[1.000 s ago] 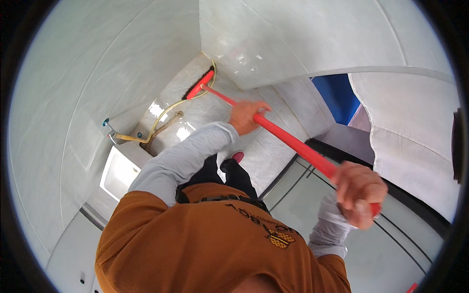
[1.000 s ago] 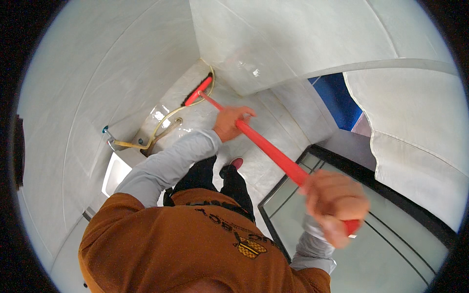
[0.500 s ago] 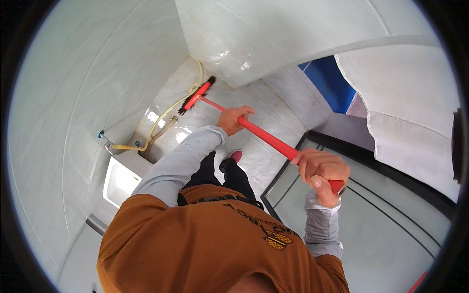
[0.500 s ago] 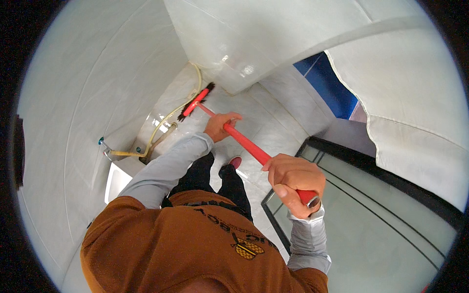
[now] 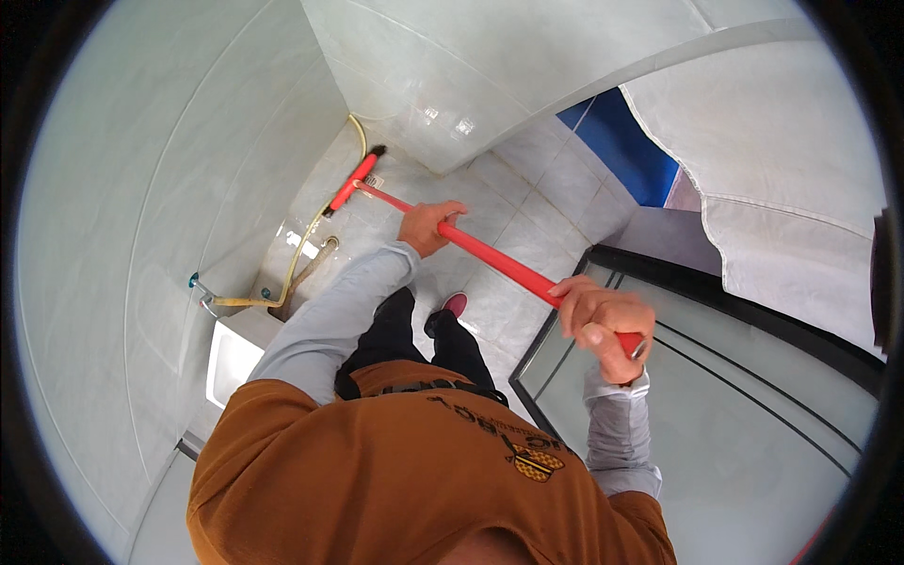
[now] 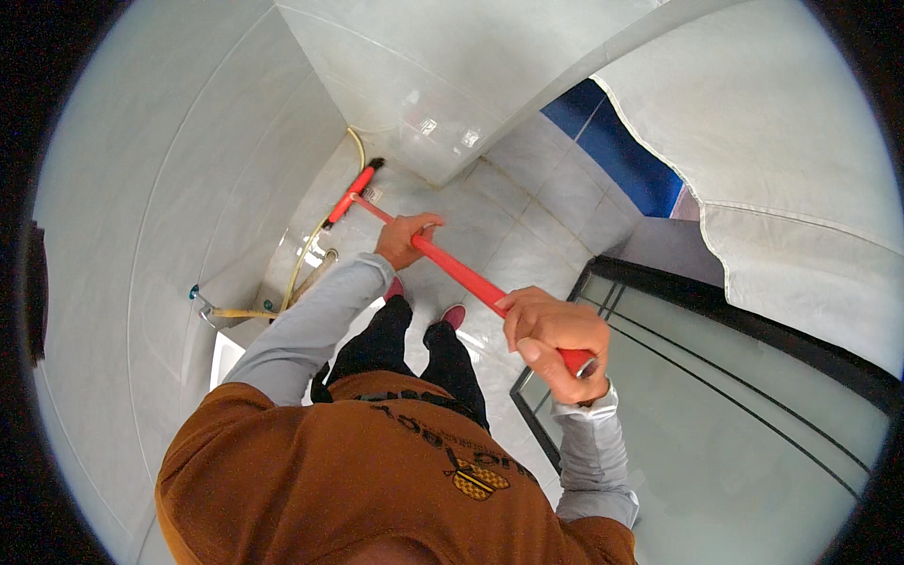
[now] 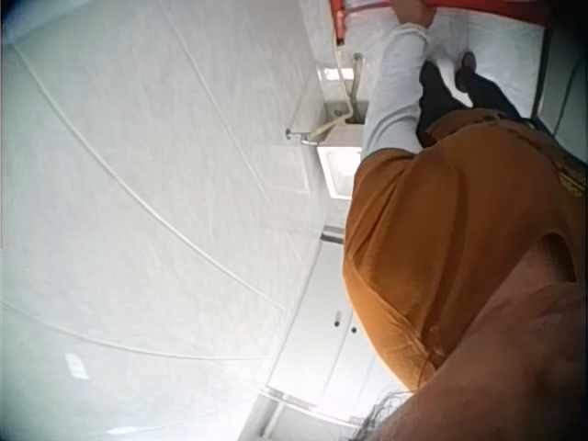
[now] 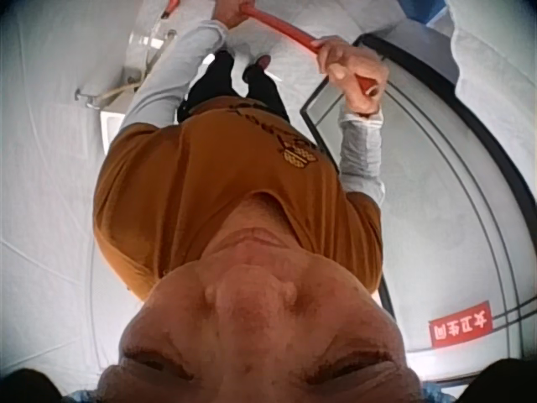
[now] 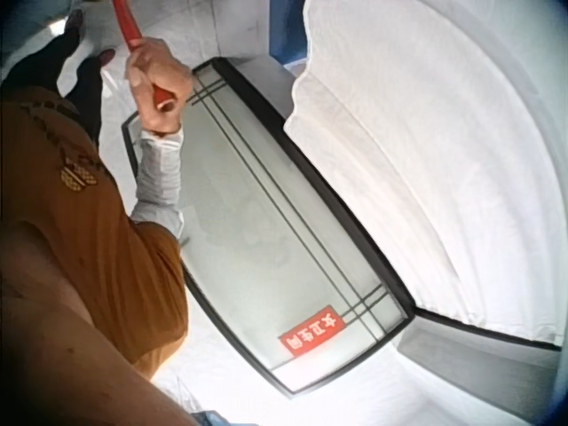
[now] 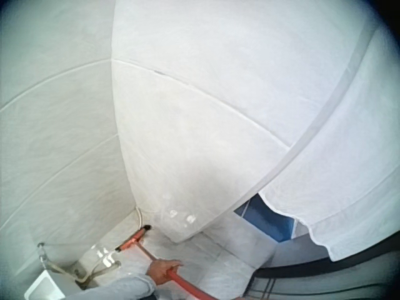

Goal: The person sweeps the tiled floor of a bathroom with a red broom, moving around a white sink and a glass shower door. They briefly pick up and reposition a yellow hose before continuing to sweep the floor and a blue mat near the exit.

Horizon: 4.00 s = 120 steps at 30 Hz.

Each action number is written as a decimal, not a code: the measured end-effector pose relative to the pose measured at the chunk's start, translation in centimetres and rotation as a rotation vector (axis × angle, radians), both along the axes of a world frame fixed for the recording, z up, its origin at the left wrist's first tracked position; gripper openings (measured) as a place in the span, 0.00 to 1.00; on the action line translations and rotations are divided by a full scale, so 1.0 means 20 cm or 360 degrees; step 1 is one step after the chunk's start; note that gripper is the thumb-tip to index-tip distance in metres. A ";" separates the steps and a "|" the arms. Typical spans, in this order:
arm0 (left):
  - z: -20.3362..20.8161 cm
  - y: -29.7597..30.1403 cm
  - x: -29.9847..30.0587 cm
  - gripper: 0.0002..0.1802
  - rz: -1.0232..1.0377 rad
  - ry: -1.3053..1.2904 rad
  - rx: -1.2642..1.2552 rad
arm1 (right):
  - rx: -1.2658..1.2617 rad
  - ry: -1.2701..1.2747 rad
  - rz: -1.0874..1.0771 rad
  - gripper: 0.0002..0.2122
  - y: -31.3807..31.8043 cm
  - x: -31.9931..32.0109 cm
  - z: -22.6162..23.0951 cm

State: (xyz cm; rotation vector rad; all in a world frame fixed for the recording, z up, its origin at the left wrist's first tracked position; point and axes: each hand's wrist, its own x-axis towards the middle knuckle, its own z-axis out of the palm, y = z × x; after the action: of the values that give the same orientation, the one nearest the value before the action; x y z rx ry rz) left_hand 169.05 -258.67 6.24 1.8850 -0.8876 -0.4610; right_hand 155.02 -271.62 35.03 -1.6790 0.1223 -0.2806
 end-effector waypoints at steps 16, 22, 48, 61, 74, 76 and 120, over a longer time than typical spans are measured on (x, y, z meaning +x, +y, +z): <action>0.02 -0.01 0.13 0.09 -0.0896 -0.0037 0.0242 | 0.0058 -0.0004 -0.0379 0.14 0.16 -0.13 0.00; 0.08 -0.07 0.13 0.08 -0.0686 -0.0053 0.0209 | 0.0185 -0.0292 -0.0412 0.13 0.13 -0.13 0.09; 0.04 -0.06 -0.42 0.08 -0.0901 0.0163 0.0441 | 0.0341 -0.0314 -0.0539 0.16 -0.04 -0.51 0.06; 0.02 -0.13 -0.70 0.08 -0.0569 0.0123 0.0293 | 0.0309 -0.0224 -0.0425 0.16 -0.20 -0.79 0.03; 0.24 -0.57 -0.64 0.40 -0.1215 -0.0140 0.0045 | 0.0215 -0.0627 -0.0792 0.16 -0.55 -1.28 0.19; 0.43 -0.56 -0.46 0.42 -0.0784 -0.0117 -0.0049 | 0.0232 -0.0935 -0.0847 0.16 -0.58 -1.28 0.27; 0.71 -0.17 0.60 0.24 -0.0318 -0.0724 -0.0248 | 0.0945 -0.0089 -0.1340 0.12 -0.35 -0.67 -0.67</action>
State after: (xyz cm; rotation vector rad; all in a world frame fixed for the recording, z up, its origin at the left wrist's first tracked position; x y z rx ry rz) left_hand 181.08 -262.07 20.36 1.7923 -1.3788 -0.0710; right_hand 141.69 -278.62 21.66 -0.9521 0.7980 -0.8288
